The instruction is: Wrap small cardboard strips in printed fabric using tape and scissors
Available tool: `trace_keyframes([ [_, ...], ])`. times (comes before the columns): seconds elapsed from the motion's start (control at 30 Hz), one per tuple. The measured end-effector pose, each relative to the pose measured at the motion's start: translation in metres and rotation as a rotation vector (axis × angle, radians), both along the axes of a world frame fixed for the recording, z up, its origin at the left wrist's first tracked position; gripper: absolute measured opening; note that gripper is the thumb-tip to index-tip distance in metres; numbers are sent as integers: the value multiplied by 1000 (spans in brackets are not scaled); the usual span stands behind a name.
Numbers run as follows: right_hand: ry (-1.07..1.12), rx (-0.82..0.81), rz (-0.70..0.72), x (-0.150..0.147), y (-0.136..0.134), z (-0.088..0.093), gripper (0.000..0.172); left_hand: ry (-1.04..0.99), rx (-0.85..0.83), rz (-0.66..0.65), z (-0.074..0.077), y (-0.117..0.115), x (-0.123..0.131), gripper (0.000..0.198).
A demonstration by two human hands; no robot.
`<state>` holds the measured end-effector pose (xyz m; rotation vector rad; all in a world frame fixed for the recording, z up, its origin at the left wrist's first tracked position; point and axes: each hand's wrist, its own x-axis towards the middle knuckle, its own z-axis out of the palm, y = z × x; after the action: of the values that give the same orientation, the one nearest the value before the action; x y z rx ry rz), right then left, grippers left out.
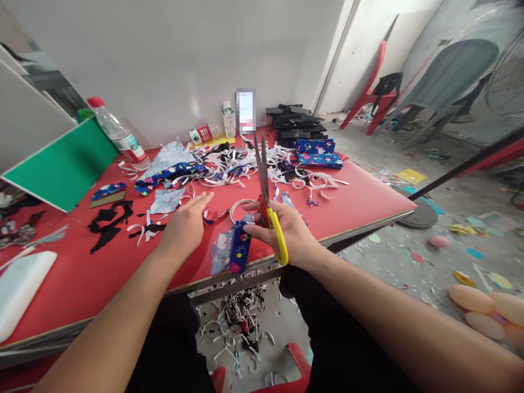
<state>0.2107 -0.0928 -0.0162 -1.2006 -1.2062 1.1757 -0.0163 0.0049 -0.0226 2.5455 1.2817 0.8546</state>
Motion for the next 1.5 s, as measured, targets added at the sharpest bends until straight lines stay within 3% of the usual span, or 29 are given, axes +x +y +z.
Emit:
trace_keyframes([
  [0.1, 37, 15, 17, -1, -1, 1, 44, -62, 60, 124, 9, -4, -1, 22],
  [0.17, 62, 39, 38, -1, -3, 2, 43, -203, -30, 118, 16, -15, 3, 26],
  [0.2, 61, 64, 52, -1, -4, 3, 42, -324, -165, 67, 19, -23, 7, 33],
  [0.27, 32, 135, 98, 0, -7, 5, 38, -557, -709, -205, 22, -40, 14, 48],
  [0.33, -11, 201, 155, 2, -11, 8, 31, -653, -1184, -398, 22, -56, 18, 53],
  [0.37, -29, 225, 180, 4, -13, 8, 29, -668, -1316, -437, 21, -61, 19, 57],
  [0.43, -56, 257, 204, 6, -16, 8, 30, -694, -1410, -473, 20, -66, 19, 62],
  [0.63, -161, 281, 171, 9, -13, 2, 29, -644, -1485, -281, 19, -58, 17, 55],
  [0.77, -181, 37, 74, 16, -16, 7, 46, -698, -1333, -195, 19, -57, 11, 40],
  [0.87, -499, -176, 93, 30, -25, 16, 50, -717, -1188, -177, 22, -61, 4, 33],
  [0.93, -762, -224, 143, 39, -31, 21, 49, -691, -1118, -176, 24, -63, 1, 31],
  [1.03, -939, -278, 229, 47, -38, 26, 48, -657, -1112, -186, 27, -64, 0, 30],
  [1.2, -970, -282, 307, 46, -42, 24, 44, -681, -1160, -231, 25, -60, 6, 29],
  [1.5, -968, -245, 311, 47, -43, 20, 40, -719, -1227, -225, 22, -59, 17, 24],
])
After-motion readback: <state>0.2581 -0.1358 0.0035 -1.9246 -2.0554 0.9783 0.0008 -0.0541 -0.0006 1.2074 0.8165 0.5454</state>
